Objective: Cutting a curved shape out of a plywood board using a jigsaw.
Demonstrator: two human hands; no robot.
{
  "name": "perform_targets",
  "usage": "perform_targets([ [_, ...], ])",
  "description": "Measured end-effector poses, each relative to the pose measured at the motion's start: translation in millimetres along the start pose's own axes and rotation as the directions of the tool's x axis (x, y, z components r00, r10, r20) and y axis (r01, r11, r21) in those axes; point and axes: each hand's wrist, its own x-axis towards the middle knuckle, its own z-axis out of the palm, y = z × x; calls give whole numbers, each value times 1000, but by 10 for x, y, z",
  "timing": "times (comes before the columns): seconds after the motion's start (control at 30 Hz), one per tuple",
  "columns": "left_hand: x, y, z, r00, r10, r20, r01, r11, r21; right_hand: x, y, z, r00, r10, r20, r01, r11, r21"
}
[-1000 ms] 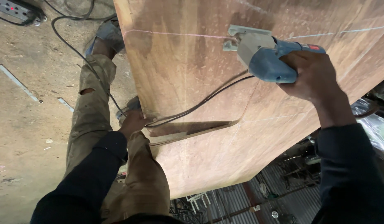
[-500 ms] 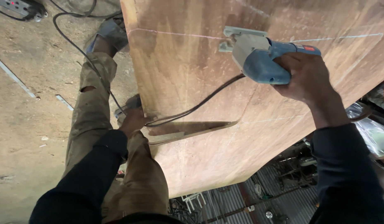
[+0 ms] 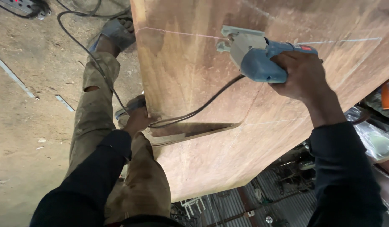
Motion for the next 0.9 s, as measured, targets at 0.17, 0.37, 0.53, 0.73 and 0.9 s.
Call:
perform_targets([
  [0.17,-37,34,-24,996,92,10,-89,982,-168,77,-81,-1,999,43,30,-43,999,16],
  [0.37,14,5,-32,988,157,6,-157,988,-4,171,-166,-6,1000,0,11,0,1000,-7],
  [0.53,45,-96,40,992,124,-2,-124,992,-8,225,-243,3,1000,1,-5,-1,1000,10],
  [0.73,-2,-42,32,967,249,-61,-256,954,-154,256,-311,39,998,67,15,-67,998,19],
  [0.9,167,-200,129,990,140,-24,-141,989,-46,324,-321,96,991,127,40,-125,990,-68],
])
